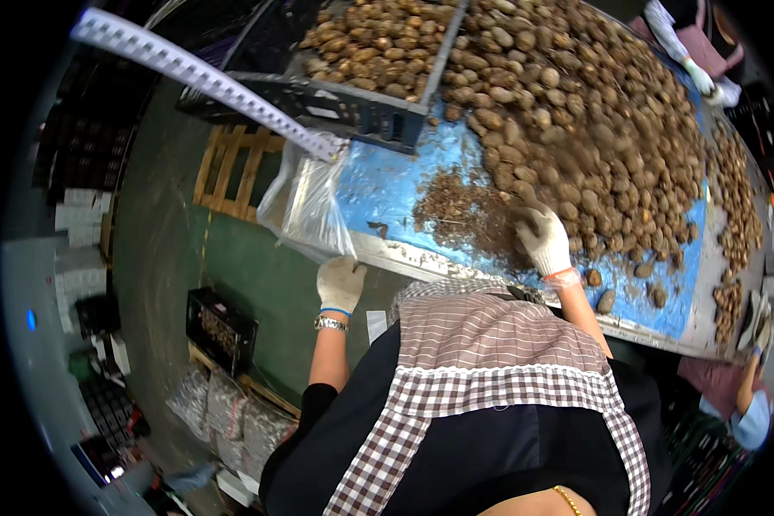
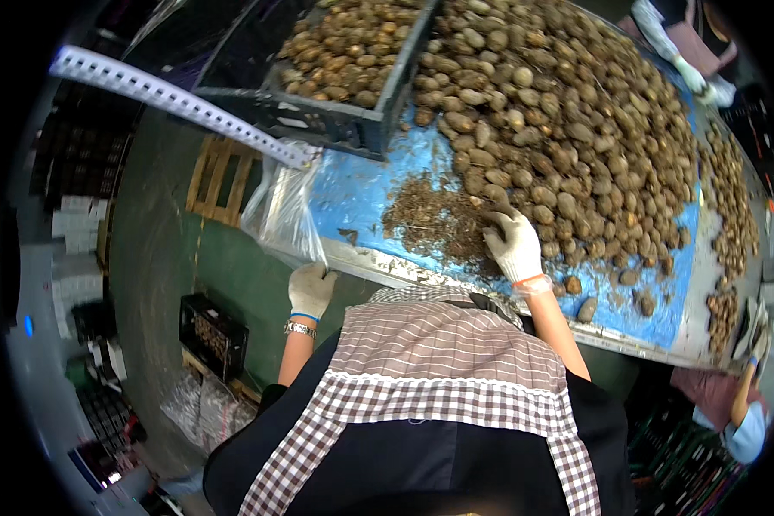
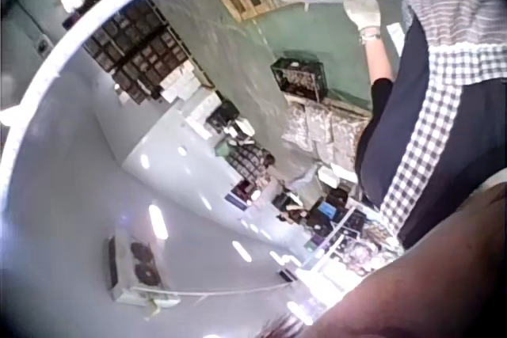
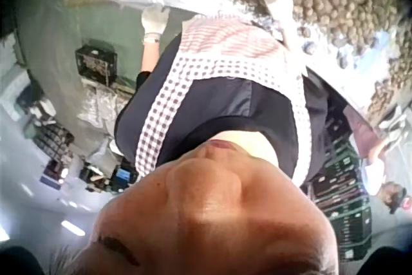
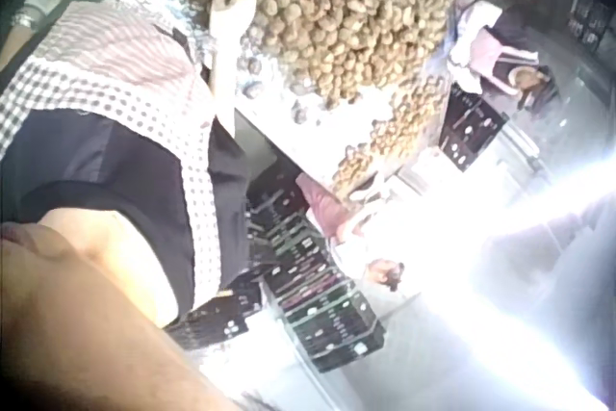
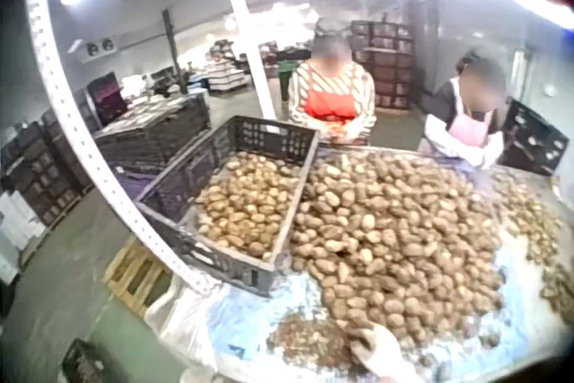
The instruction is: The person sorts brown bulbs from a large pile into a black crate and a plastic bag, picking up and inspecting each bulb by hand while wearing gloves.
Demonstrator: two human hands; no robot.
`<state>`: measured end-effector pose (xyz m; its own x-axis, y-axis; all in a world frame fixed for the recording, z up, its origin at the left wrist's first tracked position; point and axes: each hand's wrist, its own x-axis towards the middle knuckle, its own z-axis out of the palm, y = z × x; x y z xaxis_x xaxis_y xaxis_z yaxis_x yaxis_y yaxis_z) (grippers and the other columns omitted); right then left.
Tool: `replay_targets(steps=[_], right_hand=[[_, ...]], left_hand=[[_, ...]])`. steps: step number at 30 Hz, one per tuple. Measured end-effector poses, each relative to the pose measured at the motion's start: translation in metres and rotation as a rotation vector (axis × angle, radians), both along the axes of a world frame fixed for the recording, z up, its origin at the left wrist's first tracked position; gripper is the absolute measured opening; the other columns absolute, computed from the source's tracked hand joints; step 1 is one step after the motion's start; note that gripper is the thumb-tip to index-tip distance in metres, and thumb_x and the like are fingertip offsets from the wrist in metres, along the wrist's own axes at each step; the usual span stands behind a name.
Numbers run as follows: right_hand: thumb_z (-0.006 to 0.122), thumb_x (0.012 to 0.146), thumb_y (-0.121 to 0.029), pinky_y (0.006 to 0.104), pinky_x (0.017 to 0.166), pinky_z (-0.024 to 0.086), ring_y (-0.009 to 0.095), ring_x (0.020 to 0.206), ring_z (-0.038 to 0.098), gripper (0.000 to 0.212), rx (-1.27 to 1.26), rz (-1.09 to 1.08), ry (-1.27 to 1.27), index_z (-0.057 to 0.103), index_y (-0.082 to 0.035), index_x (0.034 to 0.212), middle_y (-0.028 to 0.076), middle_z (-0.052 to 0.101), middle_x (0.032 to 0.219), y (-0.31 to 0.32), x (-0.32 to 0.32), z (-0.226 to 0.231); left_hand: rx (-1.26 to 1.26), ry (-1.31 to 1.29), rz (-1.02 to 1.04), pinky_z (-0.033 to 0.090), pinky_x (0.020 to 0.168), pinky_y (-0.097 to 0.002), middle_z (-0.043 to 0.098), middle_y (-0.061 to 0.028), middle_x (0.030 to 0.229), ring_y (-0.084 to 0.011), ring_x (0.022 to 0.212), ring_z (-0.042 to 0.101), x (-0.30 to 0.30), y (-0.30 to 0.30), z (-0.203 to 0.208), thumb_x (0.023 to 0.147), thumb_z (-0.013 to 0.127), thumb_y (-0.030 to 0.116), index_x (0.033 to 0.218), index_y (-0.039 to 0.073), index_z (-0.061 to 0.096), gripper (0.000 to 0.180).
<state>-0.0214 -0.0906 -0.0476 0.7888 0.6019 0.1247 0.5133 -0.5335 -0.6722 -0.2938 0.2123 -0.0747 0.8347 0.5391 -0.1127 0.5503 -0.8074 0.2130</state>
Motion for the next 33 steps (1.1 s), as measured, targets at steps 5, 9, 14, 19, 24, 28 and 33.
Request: replay_targets(steps=[5, 9, 14, 19, 24, 28, 33], right_hand=[[0.068, 0.077, -0.018, 0.0428, 0.086, 0.049, 0.037, 0.098, 0.061, 0.029, -0.026, -0.029, -0.027, 0.069, -0.004, 0.103, 0.018, 0.064, 0.107, -0.011, 0.000, -0.006], [0.066, 0.079, -0.019, 0.0430, 0.085, 0.049, 0.037, 0.098, 0.060, 0.028, 0.008, -0.058, -0.011, 0.070, -0.005, 0.102, 0.018, 0.064, 0.106, -0.016, 0.010, -0.002], [0.065, 0.079, -0.017, 0.0441, 0.082, 0.049, 0.038, 0.093, 0.061, 0.023, 0.018, -0.045, -0.034, 0.069, -0.006, 0.099, 0.017, 0.065, 0.100, -0.003, 0.016, 0.010], [0.065, 0.081, -0.014, 0.0407, 0.086, 0.049, 0.035, 0.097, 0.061, 0.020, 0.051, 0.013, -0.042, 0.069, -0.005, 0.098, 0.015, 0.066, 0.106, 0.010, 0.021, 0.006], [0.067, 0.079, -0.014, 0.0412, 0.090, 0.048, 0.036, 0.102, 0.061, 0.025, 0.001, 0.103, -0.041, 0.069, -0.005, 0.102, 0.017, 0.065, 0.112, 0.022, 0.021, 0.006], [0.067, 0.077, -0.014, 0.0431, 0.090, 0.048, 0.037, 0.101, 0.060, 0.035, -0.094, 0.095, -0.157, 0.066, -0.006, 0.111, 0.018, 0.063, 0.114, 0.019, 0.027, -0.002], [0.065, 0.073, -0.013, 0.0444, 0.084, 0.051, 0.037, 0.099, 0.060, 0.048, -0.308, 0.029, -0.237, 0.060, -0.008, 0.121, 0.017, 0.060, 0.112, 0.024, 0.037, -0.012]], left_hand=[[-0.145, 0.607, -0.063, 0.049, 0.087, -0.0446, 0.068, -0.0199, 0.104, -0.0348, 0.100, 0.065, 0.044, -0.005, 0.064, 0.081, 0.057, 0.042, 0.094, 0.006, 0.071, 0.041], [-0.121, 0.738, 0.066, 0.048, 0.093, -0.0439, 0.065, -0.0183, 0.116, -0.0360, 0.108, 0.062, 0.066, 0.018, 0.086, 0.085, 0.052, 0.041, 0.110, 0.011, 0.071, 0.043], [-0.038, 0.719, 0.261, 0.048, 0.094, -0.0425, 0.064, -0.0162, 0.119, -0.0355, 0.109, 0.062, -0.003, 0.119, 0.003, 0.089, 0.041, 0.043, 0.109, 0.011, 0.071, 0.048], [0.078, 1.018, 0.557, 0.011, 0.115, -0.0562, 0.040, -0.0093, 0.151, -0.0320, 0.142, 0.030, -0.021, 0.126, -0.011, 0.085, 0.052, 0.055, 0.139, 0.019, 0.053, 0.065], [0.102, 0.776, 1.018, 0.018, 0.113, -0.0548, 0.045, -0.0122, 0.145, -0.0315, 0.135, 0.039, -0.067, 0.135, -0.015, 0.084, 0.055, 0.052, 0.132, 0.016, 0.058, 0.060], [0.291, 0.328, 0.968, 0.039, 0.099, -0.0491, 0.057, -0.0127, 0.129, -0.0299, 0.121, 0.052, -0.037, 0.134, -0.009, 0.086, 0.056, 0.043, 0.121, 0.011, 0.061, 0.048], [0.177, -0.844, 0.699, 0.045, 0.093, -0.0427, 0.065, -0.0216, 0.114, -0.0373, 0.104, 0.061, 0.025, 0.098, 0.022, 0.091, 0.055, 0.025, 0.115, -0.001, 0.063, 0.037]])
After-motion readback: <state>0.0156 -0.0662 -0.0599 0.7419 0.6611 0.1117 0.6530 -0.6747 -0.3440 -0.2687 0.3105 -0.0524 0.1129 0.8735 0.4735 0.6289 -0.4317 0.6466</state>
